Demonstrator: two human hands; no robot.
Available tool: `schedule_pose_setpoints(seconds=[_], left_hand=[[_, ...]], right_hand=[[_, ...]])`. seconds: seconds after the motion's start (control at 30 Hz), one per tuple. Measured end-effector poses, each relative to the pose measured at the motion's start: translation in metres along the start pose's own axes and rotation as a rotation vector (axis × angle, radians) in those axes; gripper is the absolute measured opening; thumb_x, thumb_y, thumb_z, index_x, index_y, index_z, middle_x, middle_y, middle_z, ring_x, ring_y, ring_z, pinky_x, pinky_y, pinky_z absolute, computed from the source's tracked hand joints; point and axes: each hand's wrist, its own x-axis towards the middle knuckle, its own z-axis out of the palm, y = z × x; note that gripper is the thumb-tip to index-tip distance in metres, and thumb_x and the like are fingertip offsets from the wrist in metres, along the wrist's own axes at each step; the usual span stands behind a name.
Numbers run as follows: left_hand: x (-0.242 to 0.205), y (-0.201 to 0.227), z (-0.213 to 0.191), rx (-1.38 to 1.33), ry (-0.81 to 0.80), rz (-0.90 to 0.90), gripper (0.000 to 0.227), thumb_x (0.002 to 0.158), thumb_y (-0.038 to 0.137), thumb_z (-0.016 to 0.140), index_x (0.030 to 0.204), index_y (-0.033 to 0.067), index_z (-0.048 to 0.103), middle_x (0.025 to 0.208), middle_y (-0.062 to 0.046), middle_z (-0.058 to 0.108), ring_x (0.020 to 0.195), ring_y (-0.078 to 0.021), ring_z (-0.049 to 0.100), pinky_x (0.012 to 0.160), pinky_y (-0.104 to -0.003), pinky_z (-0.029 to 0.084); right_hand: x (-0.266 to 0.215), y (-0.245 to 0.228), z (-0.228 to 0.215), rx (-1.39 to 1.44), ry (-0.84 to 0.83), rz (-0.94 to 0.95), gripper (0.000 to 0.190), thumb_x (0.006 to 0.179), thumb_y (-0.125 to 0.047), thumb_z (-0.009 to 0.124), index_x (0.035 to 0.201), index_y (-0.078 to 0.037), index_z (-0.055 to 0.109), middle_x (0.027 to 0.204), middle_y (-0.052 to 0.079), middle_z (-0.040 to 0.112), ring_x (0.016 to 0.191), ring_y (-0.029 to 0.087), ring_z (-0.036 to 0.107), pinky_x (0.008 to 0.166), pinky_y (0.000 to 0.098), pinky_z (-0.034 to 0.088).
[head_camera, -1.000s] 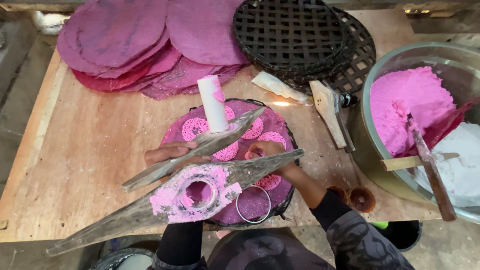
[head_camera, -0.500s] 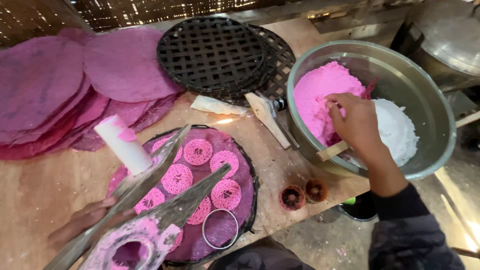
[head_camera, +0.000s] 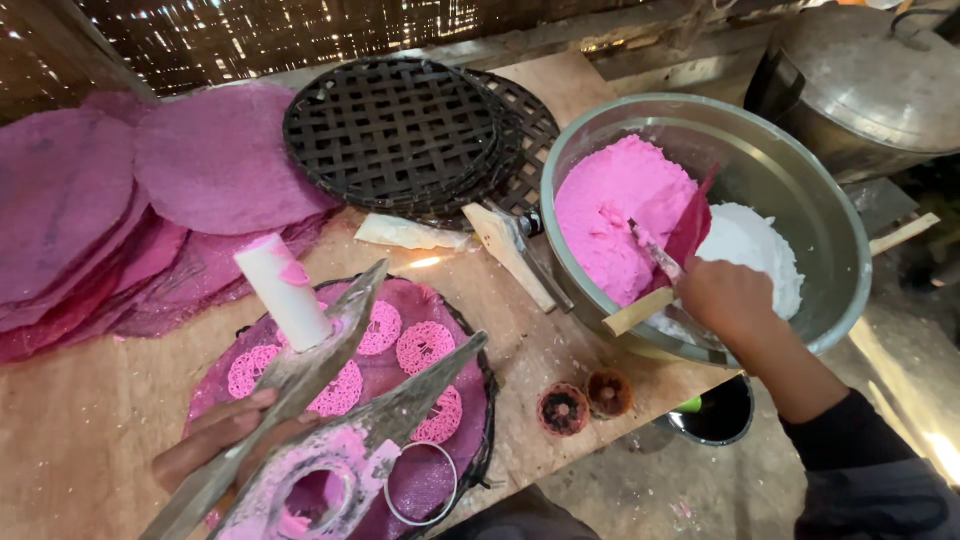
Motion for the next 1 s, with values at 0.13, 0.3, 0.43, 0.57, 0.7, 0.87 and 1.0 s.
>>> schedule_pose_setpoints(seconds=[0.13,0.3,0.43,0.57,0.7,0.87,1.0], left_hand=[[0.010,0.010,0.001,0.050,-0.244,0.016,0.032,0.097,0.008,0.064,0.117,-0.0084,0.045,0.118,-0.033,0.059,0.095,-0.0428,0.073,0.079,-0.045,0.063],[-0.001,0.017,0.027,0.082,0.006,0.043,0.037,0.101,0.024,0.053,0.123,-0.0035,0.040,0.120,-0.023,0.059,0.103,-0.0347,0.073,0.080,-0.038,0.064],[-0.001,0.017,0.045,0.137,-0.031,0.069,0.045,0.096,0.012,0.067,0.126,-0.0044,0.037,0.121,-0.025,0.063,0.100,-0.0297,0.076,0.077,-0.039,0.062],[-0.007,0.019,0.040,0.192,-0.131,0.088,0.059,0.081,0.021,0.073,0.121,-0.0047,0.038,0.118,-0.026,0.057,0.105,-0.0323,0.070,0.081,-0.042,0.061],[-0.016,0.020,0.030,0.279,-0.054,0.027,0.041,0.093,0.009,0.065,0.124,-0.0021,0.040,0.123,-0.023,0.060,0.104,-0.0294,0.075,0.086,-0.037,0.062],[-0.009,0.010,0.047,0.465,0.012,0.195,0.035,0.091,0.016,0.072,0.118,0.0054,0.053,0.121,-0.013,0.058,0.104,-0.0248,0.070,0.080,-0.033,0.061],[0.008,-0.006,0.082,0.579,0.068,0.497,0.024,0.080,0.024,0.074,0.102,0.0147,0.075,0.108,-0.007,0.054,0.094,-0.0242,0.066,0.076,-0.038,0.059]], right_hand=[[0.000,0.024,-0.008,0.004,0.012,-0.078,0.028,0.099,-0.031,0.048,0.112,-0.009,0.060,0.093,0.019,0.076,0.087,0.042,0.074,0.073,0.0578,0.057],[0.000,0.059,-0.049,-0.025,0.024,0.019,0.029,0.108,-0.031,0.039,0.116,-0.013,0.060,0.094,0.024,0.077,0.088,0.045,0.075,0.077,0.0601,0.056],[0.068,0.036,-0.048,0.017,0.169,0.005,0.031,0.107,-0.033,0.041,0.114,-0.016,0.066,0.097,0.024,0.075,0.088,0.046,0.073,0.076,0.0594,0.056],[0.136,0.023,-0.024,-0.101,0.272,-0.090,0.028,0.103,-0.023,0.045,0.114,-0.015,0.069,0.098,0.020,0.076,0.086,0.041,0.075,0.070,0.0547,0.058],[0.166,0.017,-0.011,-0.162,0.245,-0.230,0.028,0.100,-0.023,0.047,0.113,-0.015,0.071,0.092,0.018,0.077,0.083,0.037,0.076,0.069,0.0511,0.059],[0.148,0.002,-0.009,-0.203,0.224,-0.359,0.027,0.096,-0.024,0.049,0.108,-0.015,0.072,0.082,0.013,0.075,0.071,0.034,0.075,0.059,0.0496,0.058],[0.106,-0.013,-0.011,-0.189,0.308,-0.444,0.022,0.095,-0.024,0.053,0.105,-0.015,0.071,0.074,0.010,0.071,0.064,0.031,0.072,0.053,0.0475,0.055]])
